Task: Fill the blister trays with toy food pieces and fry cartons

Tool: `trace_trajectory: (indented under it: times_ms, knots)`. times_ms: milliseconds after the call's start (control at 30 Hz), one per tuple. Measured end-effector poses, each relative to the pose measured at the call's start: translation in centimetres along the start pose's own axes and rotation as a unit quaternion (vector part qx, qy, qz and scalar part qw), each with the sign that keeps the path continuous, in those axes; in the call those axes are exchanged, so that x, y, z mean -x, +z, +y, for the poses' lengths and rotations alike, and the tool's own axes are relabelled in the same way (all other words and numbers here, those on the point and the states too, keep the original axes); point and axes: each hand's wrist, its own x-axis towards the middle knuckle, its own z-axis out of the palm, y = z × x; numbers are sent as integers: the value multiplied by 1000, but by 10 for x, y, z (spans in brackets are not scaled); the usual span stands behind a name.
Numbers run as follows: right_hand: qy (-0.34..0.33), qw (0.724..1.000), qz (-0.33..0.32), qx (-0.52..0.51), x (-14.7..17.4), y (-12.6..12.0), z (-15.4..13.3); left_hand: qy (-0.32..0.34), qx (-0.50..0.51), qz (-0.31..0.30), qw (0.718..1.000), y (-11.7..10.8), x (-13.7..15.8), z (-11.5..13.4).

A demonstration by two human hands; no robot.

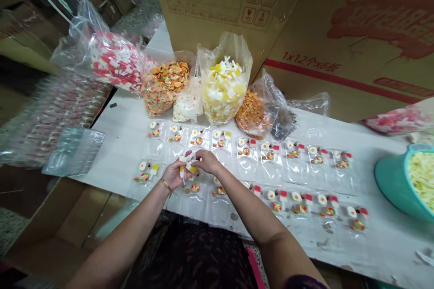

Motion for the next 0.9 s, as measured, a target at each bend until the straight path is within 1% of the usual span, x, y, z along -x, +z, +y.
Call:
trace_trajectory:
  times_ms: [100,167,200,267,333,367,400,467,500,567,700,767,833,900]
  knots:
    - [37,993,63,-93,2,0,5,3,16,25,1000,-5,1,0]
    - [47,986,129,-96,-1,-9,13,15,23,43,999,-10,3,0]
    - [41,983,166,-73,-5,-14,17,22,26,50,998,-12,5,0]
    - [17,973,229,6,-19,-26,25,32,30,60,997,-17,10,1]
    - [-2,958,261,114,-37,-36,32,36,33,70,996,-22,17,1]
    - [-2,949,262,174,-45,-39,36,37,35,74,996,-24,20,1]
    - [-2,939,248,237,-53,-40,40,39,37,79,995,-26,24,1]
    - [-10,921,190,340,-62,-40,47,42,39,90,994,-31,31,1]
    - [-18,915,158,372,-64,-38,51,44,40,95,994,-33,33,1]
    - [-35,910,114,398,-60,-33,59,48,43,101,993,-37,36,2]
    - [-41,907,96,409,-44,-26,70,51,56,85,994,-36,35,4]
    - [-29,905,100,412,-39,-24,72,52,60,65,995,-32,33,5]
    - [-19,901,122,415,-36,-22,70,54,61,46,996,-29,30,8]
    - [-17,896,143,420,-35,-19,66,56,59,39,996,-26,29,11]
